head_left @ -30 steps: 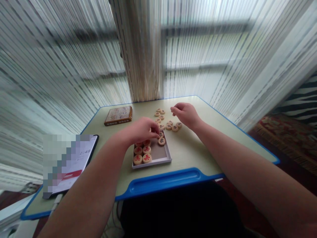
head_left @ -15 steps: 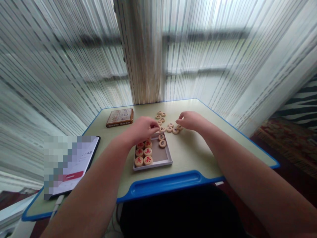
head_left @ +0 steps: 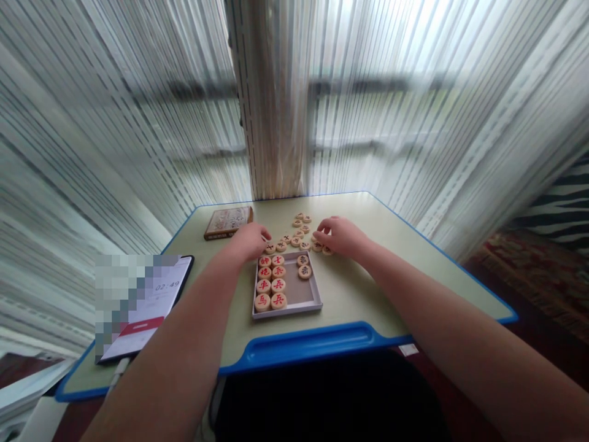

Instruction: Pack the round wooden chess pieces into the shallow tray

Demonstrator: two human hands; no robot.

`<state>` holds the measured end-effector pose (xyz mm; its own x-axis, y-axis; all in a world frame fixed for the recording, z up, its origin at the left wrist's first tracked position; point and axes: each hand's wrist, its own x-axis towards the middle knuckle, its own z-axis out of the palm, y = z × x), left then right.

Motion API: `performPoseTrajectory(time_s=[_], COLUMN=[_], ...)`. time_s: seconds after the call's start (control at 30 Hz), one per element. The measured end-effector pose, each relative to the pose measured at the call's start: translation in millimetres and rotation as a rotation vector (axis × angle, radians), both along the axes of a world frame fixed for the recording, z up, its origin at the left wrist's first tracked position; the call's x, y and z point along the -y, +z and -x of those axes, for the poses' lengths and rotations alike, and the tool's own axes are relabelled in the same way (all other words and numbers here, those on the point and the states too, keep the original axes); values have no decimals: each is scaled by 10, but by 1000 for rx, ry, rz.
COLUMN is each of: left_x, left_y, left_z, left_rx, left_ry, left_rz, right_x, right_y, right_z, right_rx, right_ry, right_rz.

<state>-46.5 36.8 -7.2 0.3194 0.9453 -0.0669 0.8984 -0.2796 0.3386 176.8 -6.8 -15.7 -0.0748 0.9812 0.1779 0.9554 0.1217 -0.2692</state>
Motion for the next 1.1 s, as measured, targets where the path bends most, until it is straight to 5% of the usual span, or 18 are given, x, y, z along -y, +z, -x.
performPoseTrajectory(time_s=[0.2, 0.4, 0.77, 1.1], left_x=[20, 33, 13, 170], left_y=[-6, -7, -81, 69], left_z=[-48, -124, -168, -211], left_rx=[129, 283, 310, 355], left_ry=[44, 11, -84, -124], left_rz=[50, 26, -30, -179], right_x=[-32, -161, -171, -210], right_y=[-103, -215, -153, -167], right_z=[56, 53, 21, -7], right_rx=[-34, -90, -76, -264], right_ry=[106, 316, 48, -137], right_rz=[-135, -92, -90, -102])
